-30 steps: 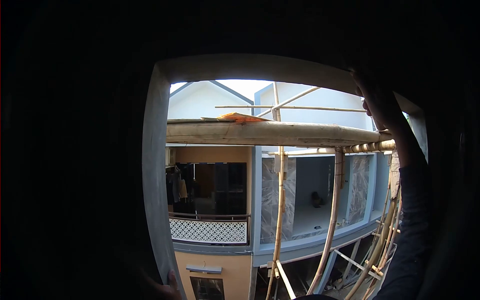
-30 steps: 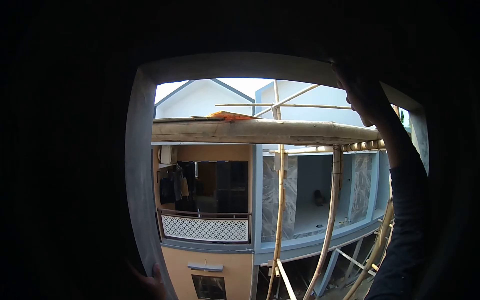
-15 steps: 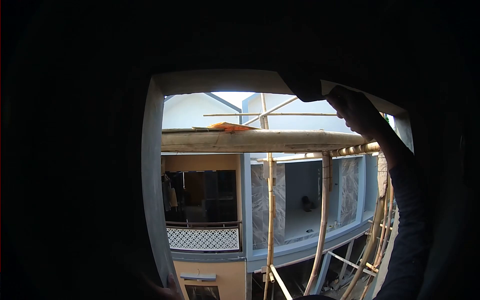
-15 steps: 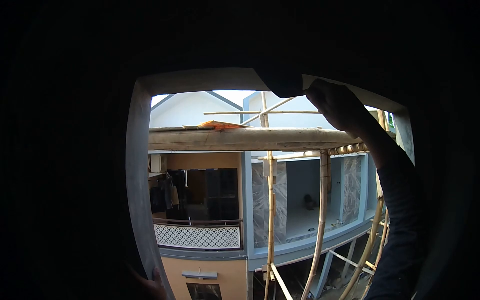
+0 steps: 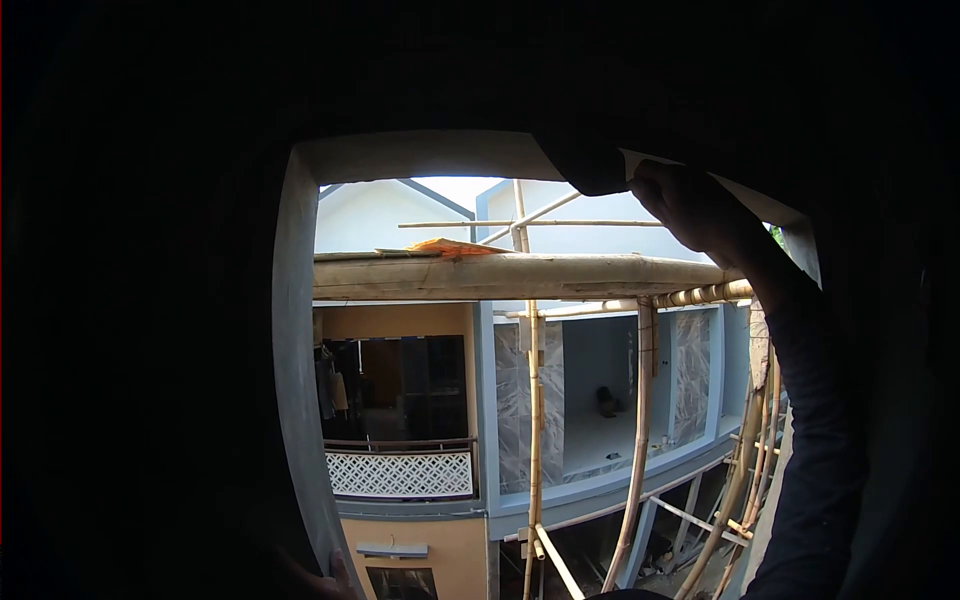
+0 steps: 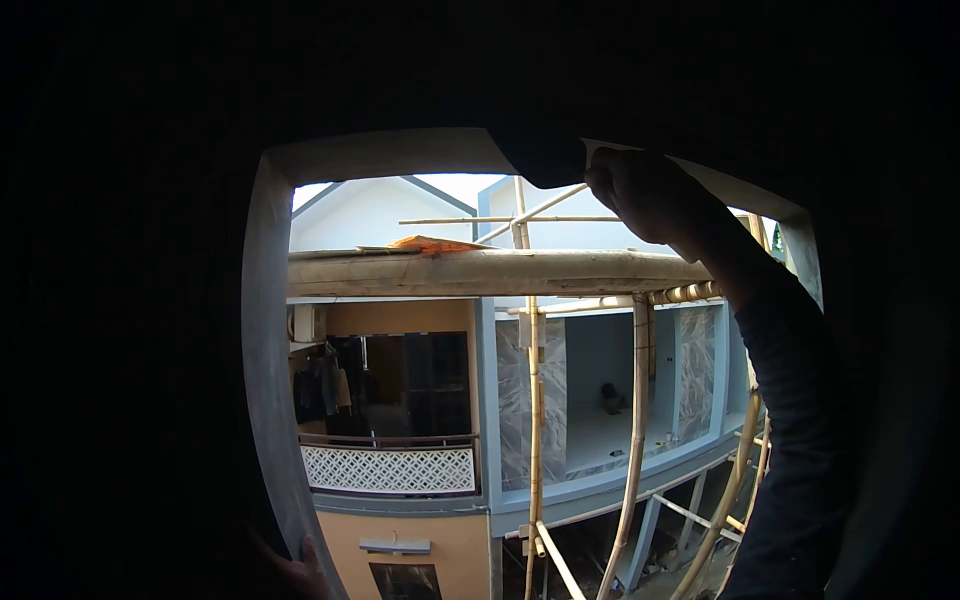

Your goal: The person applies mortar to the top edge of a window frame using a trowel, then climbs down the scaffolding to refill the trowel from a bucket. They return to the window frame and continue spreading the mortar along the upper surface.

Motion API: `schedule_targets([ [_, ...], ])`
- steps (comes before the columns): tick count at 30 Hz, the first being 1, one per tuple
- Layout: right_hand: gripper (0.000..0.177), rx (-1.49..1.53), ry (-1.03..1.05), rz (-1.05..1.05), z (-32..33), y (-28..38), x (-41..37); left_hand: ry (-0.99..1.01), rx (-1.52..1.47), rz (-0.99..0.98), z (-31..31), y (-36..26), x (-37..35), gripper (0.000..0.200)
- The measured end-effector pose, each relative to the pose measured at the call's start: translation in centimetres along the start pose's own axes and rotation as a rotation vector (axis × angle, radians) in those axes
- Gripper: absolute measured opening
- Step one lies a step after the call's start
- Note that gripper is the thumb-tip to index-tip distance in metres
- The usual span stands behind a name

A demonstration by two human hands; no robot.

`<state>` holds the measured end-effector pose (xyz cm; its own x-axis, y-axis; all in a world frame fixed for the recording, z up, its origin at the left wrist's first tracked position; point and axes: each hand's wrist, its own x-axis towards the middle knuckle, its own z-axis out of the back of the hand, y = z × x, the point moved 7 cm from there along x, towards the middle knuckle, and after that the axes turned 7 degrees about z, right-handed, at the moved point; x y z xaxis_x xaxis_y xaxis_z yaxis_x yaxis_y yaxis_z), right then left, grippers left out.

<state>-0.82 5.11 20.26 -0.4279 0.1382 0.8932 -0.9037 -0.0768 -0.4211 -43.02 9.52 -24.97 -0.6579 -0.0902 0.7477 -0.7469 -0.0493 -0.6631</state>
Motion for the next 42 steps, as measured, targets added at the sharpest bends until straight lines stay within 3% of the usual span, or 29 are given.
schedule_targets([
  [1, 0.029, -0.128, -0.038, 0.178, -0.9, -1.1, -0.1, 0.001, -0.001, 0.000, -0.2, 0.4, 0.0, 0.092],
  [2, 0.029, -0.130, -0.037, 0.178, -0.6, -0.7, -0.2, -0.035, 0.073, -0.051, -0.2, 0.6, 0.2, 0.093],
  [4, 0.029, 0.038, 0.114, -0.081, -0.5, -1.3, -0.7, -0.068, 0.143, -0.109, -0.4, 0.5, -0.1, 0.093],
  [6, 0.029, 0.051, 0.100, -0.069, -0.5, -1.9, -1.2, -0.068, -0.020, -0.074, 0.0, 0.0, -0.2, 0.093],
  [8, 0.028, 0.062, 0.086, -0.050, -0.3, -2.4, -1.8, -0.044, 0.022, -0.051, 0.5, -0.5, 0.1, 0.093],
  [10, 0.027, 0.045, 0.131, -0.192, -0.1, -4.5, -3.1, -0.024, 0.057, -0.025, 0.9, -0.9, 0.4, 0.092],
  [12, 0.027, 0.018, 0.048, -0.112, -0.4, -8.4, -4.7, -0.059, 0.080, -0.082, 1.4, -1.7, 0.4, 0.093],
  [14, 0.027, -0.229, -0.209, 0.280, -1.4, -13.3, -6.5, -0.054, 0.093, -0.078, 0.6, -0.9, 0.3, 0.092],
  [15, 0.027, -0.234, -0.204, 0.277, 0.6, -10.0, -6.4, -0.047, 0.116, -0.073, 0.3, -0.6, 0.3, 0.092],
  [17, 0.031, 0.251, 0.081, -0.419, 1.5, -7.6, -6.5, -0.050, 0.088, -0.052, 0.3, -0.9, 0.0, 0.092],
  [20, 0.045, 0.402, 0.144, -0.380, 0.7, -3.9, -3.3, -0.060, 0.023, -0.039, 0.3, -0.7, 0.1, 0.091],
  [23, 0.043, 0.467, 0.137, -0.309, 0.2, 0.2, -0.3, -0.075, 0.017, -0.067, 0.1, -0.1, 0.0, 0.091],
  [26, 0.032, 0.232, 0.028, 0.163, -0.8, 3.9, 2.1, -0.052, 0.012, -0.069, 0.3, -0.2, 0.0, 0.092],
  [28, 0.029, 0.191, 0.065, 0.096, -0.8, 4.3, 2.2, -0.019, -0.029, -0.059, 0.7, -0.7, 0.4, 0.092],
  [30, 0.023, -0.023, -0.066, 0.229, 0.6, 5.1, 2.2, -0.010, 0.007, -0.127, 1.3, -1.3, 0.8, 0.093],
  [31, 0.025, 0.044, 0.006, 0.064, 0.6, 4.2, 1.8, -0.006, 0.006, -0.126, 1.2, -1.3, 0.7, 0.093],
  [34, 0.025, -0.095, -0.074, 0.154, -0.1, 2.1, 0.0, -0.013, -0.029, -0.102, 1.0, -1.1, 0.6, 0.095],
  [36, 0.025, -0.087, -0.055, 0.090, 0.3, 1.2, -1.0, 0.008, -0.027, -0.069, 0.7, -0.6, 0.6, 0.095],
  [38, 0.024, -0.006, 0.004, -0.100, 0.6, -1.3, -2.1, 0.009, -0.001, -0.062, 0.7, -0.9, 0.5, 0.095],
  [40, 0.024, -0.219, 0.015, 0.001, -1.1, -6.6, -3.0, 0.010, 0.024, -0.056, 0.7, -0.9, 0.5, 0.094],
  [41, 0.021, -0.301, -0.090, 0.182, -1.1, -7.4, -3.5, -0.010, 0.018, -0.051, 0.7, -0.8, 0.4, 0.093],
  [42, 0.021, -0.304, -0.093, 0.183, -1.0, -7.3, -3.4, -0.030, 0.012, -0.049, 0.6, -0.8, 0.4, 0.092],
])
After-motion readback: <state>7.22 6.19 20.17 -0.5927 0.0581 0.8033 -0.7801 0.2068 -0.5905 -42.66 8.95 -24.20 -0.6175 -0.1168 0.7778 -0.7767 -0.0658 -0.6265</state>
